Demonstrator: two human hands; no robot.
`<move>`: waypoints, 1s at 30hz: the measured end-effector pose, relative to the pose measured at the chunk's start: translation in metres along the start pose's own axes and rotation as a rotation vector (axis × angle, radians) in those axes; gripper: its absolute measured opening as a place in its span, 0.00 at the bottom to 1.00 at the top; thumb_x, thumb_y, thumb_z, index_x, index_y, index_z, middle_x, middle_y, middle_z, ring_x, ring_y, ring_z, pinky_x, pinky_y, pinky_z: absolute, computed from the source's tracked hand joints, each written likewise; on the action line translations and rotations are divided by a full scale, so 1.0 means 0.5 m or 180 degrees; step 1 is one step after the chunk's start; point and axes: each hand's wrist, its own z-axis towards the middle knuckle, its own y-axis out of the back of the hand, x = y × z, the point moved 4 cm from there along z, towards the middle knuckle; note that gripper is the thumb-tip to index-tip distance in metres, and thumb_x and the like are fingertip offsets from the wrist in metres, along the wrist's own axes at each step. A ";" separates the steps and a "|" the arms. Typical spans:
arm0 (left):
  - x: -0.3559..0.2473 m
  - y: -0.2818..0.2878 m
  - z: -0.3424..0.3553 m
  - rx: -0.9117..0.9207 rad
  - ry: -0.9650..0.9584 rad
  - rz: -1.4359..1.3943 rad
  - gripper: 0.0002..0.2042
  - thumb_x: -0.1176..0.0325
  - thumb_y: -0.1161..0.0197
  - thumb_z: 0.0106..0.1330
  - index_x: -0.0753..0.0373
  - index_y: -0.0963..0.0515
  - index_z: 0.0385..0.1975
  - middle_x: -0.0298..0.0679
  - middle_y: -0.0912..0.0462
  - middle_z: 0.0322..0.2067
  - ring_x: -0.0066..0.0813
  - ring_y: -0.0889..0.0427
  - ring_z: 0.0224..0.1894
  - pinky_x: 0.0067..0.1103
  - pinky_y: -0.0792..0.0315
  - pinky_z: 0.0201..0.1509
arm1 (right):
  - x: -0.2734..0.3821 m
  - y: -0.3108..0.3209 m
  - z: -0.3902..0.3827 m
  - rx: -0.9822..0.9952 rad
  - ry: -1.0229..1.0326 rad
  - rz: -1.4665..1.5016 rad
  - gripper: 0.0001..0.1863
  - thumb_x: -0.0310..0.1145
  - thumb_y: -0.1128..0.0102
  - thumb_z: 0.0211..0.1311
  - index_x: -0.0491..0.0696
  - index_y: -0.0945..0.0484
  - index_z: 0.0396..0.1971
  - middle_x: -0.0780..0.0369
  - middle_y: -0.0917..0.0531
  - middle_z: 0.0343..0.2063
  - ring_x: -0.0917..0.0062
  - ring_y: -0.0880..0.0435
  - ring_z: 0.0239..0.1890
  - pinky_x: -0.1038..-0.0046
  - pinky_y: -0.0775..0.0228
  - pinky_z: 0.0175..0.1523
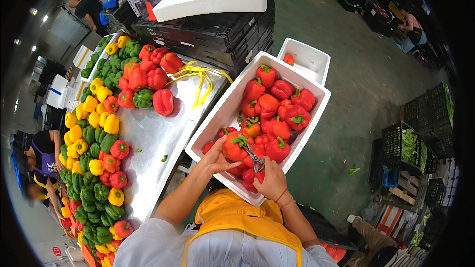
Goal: The person trims the stems off red bell peppers using a pair of shears. They pick up peppers from a white bin, cut the stems, and place the trimmed peppers onto a large metal table alongside other peppers.
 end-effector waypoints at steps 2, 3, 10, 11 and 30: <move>0.003 0.009 0.002 -0.0021 0.0080 0.0051 0.27 0.42 0.46 0.56 0.47 0.32 0.53 0.34 0.31 0.54 0.33 0.33 0.57 0.40 0.38 0.56 | -0.002 0.001 -0.003 0.0011 0.0008 -0.0023 0.33 0.33 0.39 0.36 0.37 0.38 0.46 0.52 0.29 0.27 0.59 0.27 0.32 0.64 0.33 0.36; 0.004 0.010 0.001 -0.0041 0.0110 0.0066 0.27 0.42 0.46 0.56 0.47 0.33 0.53 0.34 0.31 0.54 0.33 0.33 0.57 0.40 0.38 0.56 | -0.004 0.001 -0.004 0.0082 -0.0041 -0.0030 0.32 0.33 0.39 0.37 0.38 0.38 0.47 0.52 0.28 0.28 0.59 0.27 0.33 0.64 0.33 0.37; 0.007 0.006 -0.016 -0.0171 0.0300 0.0144 0.27 0.41 0.47 0.56 0.47 0.33 0.53 0.34 0.30 0.54 0.32 0.32 0.56 0.42 0.39 0.56 | -0.014 0.003 -0.002 0.0277 0.0016 -0.0040 0.32 0.35 0.41 0.38 0.36 0.38 0.46 0.50 0.28 0.28 0.57 0.27 0.32 0.63 0.33 0.37; 0.007 0.012 -0.014 -0.0190 0.0336 0.0166 0.27 0.41 0.47 0.56 0.47 0.33 0.53 0.34 0.30 0.54 0.32 0.32 0.56 0.42 0.39 0.56 | -0.015 0.002 -0.002 0.0319 0.0019 -0.0044 0.32 0.35 0.41 0.38 0.36 0.38 0.46 0.50 0.28 0.28 0.57 0.27 0.32 0.63 0.33 0.37; -0.024 0.030 -0.005 -0.0454 -0.0846 0.0622 0.32 0.51 0.38 0.53 0.50 0.41 0.57 0.40 0.35 0.55 0.36 0.31 0.54 0.40 0.36 0.54 | -0.066 -0.059 -0.035 -0.0181 -0.0374 0.1683 0.19 0.33 0.40 0.49 0.38 0.29 0.40 0.62 0.25 0.24 0.78 0.25 0.23 0.74 0.32 0.30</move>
